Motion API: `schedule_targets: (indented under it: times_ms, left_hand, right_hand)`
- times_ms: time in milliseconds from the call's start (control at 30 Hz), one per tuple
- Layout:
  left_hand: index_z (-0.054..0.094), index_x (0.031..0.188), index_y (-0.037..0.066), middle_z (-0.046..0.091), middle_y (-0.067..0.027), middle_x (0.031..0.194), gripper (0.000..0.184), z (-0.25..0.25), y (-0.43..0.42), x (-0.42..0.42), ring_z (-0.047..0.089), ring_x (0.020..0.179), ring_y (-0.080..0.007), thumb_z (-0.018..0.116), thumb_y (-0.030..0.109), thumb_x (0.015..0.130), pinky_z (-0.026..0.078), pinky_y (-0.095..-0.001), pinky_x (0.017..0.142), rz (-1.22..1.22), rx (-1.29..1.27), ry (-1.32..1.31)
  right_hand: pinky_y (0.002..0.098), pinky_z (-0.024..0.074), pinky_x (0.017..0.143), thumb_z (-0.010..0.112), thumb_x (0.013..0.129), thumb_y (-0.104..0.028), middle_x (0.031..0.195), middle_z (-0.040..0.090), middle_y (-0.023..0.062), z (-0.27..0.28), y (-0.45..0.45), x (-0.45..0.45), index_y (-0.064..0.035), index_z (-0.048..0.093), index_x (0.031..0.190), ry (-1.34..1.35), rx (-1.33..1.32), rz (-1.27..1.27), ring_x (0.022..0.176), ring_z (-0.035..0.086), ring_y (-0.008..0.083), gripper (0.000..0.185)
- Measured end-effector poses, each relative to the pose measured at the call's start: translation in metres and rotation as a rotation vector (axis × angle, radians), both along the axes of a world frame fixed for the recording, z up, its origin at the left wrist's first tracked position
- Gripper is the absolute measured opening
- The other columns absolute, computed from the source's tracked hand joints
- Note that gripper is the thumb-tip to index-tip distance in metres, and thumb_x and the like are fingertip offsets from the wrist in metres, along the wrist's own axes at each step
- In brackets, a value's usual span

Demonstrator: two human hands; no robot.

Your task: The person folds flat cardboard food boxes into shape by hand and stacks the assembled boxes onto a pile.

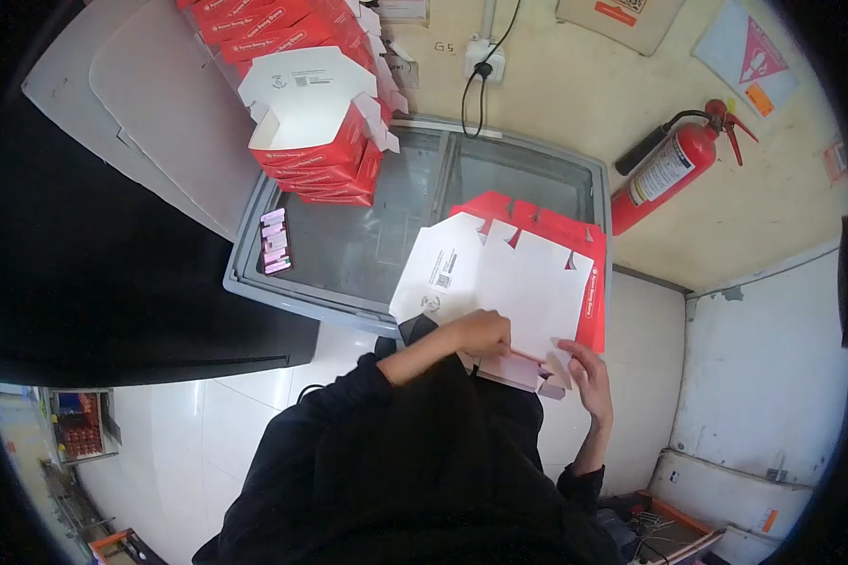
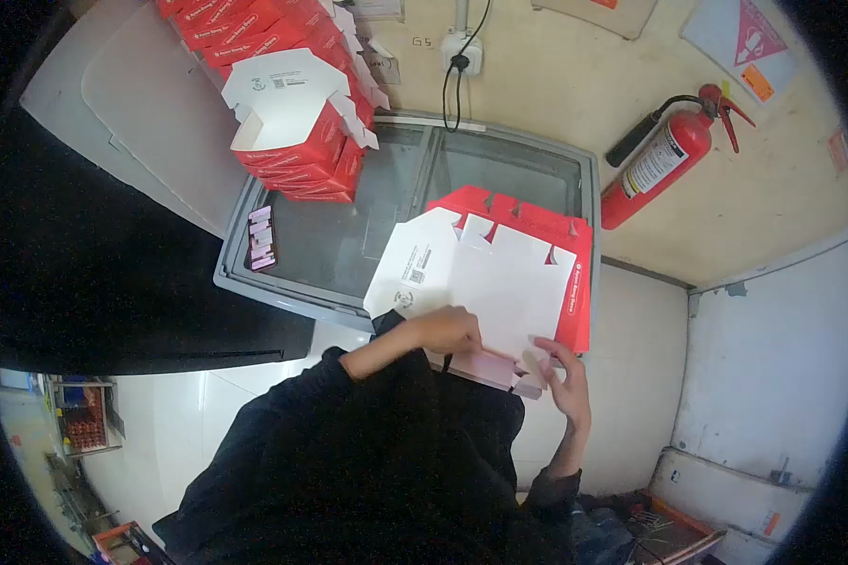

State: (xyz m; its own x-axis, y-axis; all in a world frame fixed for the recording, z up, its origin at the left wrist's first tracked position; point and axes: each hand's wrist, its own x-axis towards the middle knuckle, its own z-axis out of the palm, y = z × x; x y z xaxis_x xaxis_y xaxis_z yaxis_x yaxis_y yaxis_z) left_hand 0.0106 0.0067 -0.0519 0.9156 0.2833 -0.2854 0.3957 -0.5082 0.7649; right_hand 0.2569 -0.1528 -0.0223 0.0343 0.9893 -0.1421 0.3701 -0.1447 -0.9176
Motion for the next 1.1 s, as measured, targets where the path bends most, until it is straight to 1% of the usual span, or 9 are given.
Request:
schedule_targets:
  times_ms: [100, 133, 267, 433, 633, 767, 867, 967, 1100]
  left_hand:
    - [0.069, 0.089, 0.004, 0.066, -0.0176, 0.073, 0.030, 0.001, -0.001, -0.007, 0.065, 0.068, -0.0326, 0.069, 0.034, 0.086, 0.050, -0.0415, 0.067, 0.290, 0.127, -0.180]
    - [0.069, 0.088, 0.003, 0.066, -0.0175, 0.073, 0.029, 0.008, -0.004, -0.009, 0.064, 0.068, -0.0319, 0.068, 0.032, 0.088, 0.049, -0.0409, 0.067, 0.369, 0.061, -0.206]
    - [0.068, 0.087, 0.001, 0.065, -0.0177, 0.074, 0.028, 0.016, -0.019, -0.009, 0.063, 0.068, -0.0298, 0.063, 0.028, 0.095, 0.048, -0.0387, 0.066, 0.548, -0.064, -0.266]
    - [0.070, 0.089, 0.003, 0.067, -0.0158, 0.079, 0.019, 0.041, -0.034, -0.004, 0.065, 0.074, -0.0324, 0.064, 0.021, 0.092, 0.049, -0.0391, 0.068, 0.549, 0.332, -0.365]
    - [0.073, 0.086, 0.005, 0.069, -0.0126, 0.086, 0.019, 0.064, -0.032, -0.015, 0.065, 0.082, -0.0346, 0.065, 0.022, 0.089, 0.050, -0.0449, 0.073, 0.469, 0.150, -0.236]
    - [0.064, 0.121, 0.008, 0.064, -0.0156, 0.117, 0.048, 0.078, -0.049, -0.033, 0.059, 0.112, -0.0354, 0.077, 0.024, 0.078, 0.047, -0.0421, 0.095, 0.556, 0.192, -0.326]
    - [0.053, 0.136, 0.014, 0.053, -0.0133, 0.137, 0.071, 0.075, -0.052, -0.060, 0.048, 0.128, -0.0342, 0.082, 0.025, 0.072, 0.037, -0.0410, 0.109, 0.540, 0.509, -0.239]
    - [0.055, 0.134, 0.013, 0.053, -0.0123, 0.138, 0.071, 0.103, -0.060, -0.065, 0.044, 0.131, -0.0344, 0.084, 0.022, 0.069, 0.034, -0.0426, 0.112, 0.559, 0.572, -0.237]
    - [0.065, 0.115, 0.005, 0.065, -0.0179, 0.115, 0.043, 0.083, -0.042, -0.091, 0.058, 0.113, -0.0366, 0.078, 0.017, 0.075, 0.046, -0.0412, 0.097, 0.655, 0.455, -0.337]
  right_hand:
    - [0.0447, 0.0430, 0.103, 0.073, 0.080, -0.015, 0.128, 0.063, 0.0164, 0.015, -0.011, -0.002, -0.0030, 0.065, 0.121, -0.172, 0.255, 0.145, 0.124, 0.055, 0.0323, 0.044]
    - [0.0424, 0.0457, 0.100, 0.073, 0.077, -0.002, 0.119, 0.065, 0.0150, 0.022, -0.010, -0.010, -0.0041, 0.067, 0.118, -0.203, 0.316, 0.078, 0.121, 0.056, 0.0326, 0.042]
    - [0.0365, 0.0493, 0.084, 0.069, 0.081, 0.004, 0.094, 0.058, 0.0114, 0.018, 0.004, -0.028, -0.0068, 0.070, 0.114, -0.330, 0.425, -0.235, 0.096, 0.060, 0.0259, 0.035]
    - [0.0352, 0.0474, 0.079, 0.071, 0.081, -0.001, 0.092, 0.059, 0.0111, 0.026, 0.031, -0.068, -0.0047, 0.069, 0.099, -0.396, 0.467, -0.293, 0.086, 0.059, 0.0255, 0.018]
    - [0.0405, 0.0427, 0.082, 0.072, 0.083, -0.009, 0.082, 0.063, 0.0073, 0.027, 0.043, -0.057, -0.0082, 0.065, 0.095, -0.499, 0.635, -0.038, 0.082, 0.061, 0.0244, 0.013]
    - [0.0414, 0.0382, 0.087, 0.072, 0.085, -0.015, 0.081, 0.066, 0.0044, 0.034, 0.052, -0.043, -0.0100, 0.064, 0.096, -0.529, 0.432, 0.048, 0.078, 0.063, 0.0221, 0.014]
    - [0.0401, 0.0392, 0.085, 0.071, 0.085, -0.015, 0.082, 0.067, 0.0053, 0.054, 0.059, -0.051, -0.0091, 0.064, 0.096, -0.439, 0.410, -0.067, 0.077, 0.063, 0.0216, 0.014]
    - [0.0378, 0.0430, 0.078, 0.071, 0.085, -0.012, 0.082, 0.067, 0.0075, 0.050, 0.065, -0.059, -0.0070, 0.065, 0.094, -0.304, 0.447, -0.144, 0.077, 0.063, 0.0229, 0.013]
    - [0.0355, 0.0469, 0.067, 0.070, 0.084, -0.007, 0.082, 0.066, 0.0103, 0.053, 0.075, -0.059, -0.0046, 0.065, 0.092, -0.219, 0.484, -0.132, 0.076, 0.063, 0.0260, 0.010]
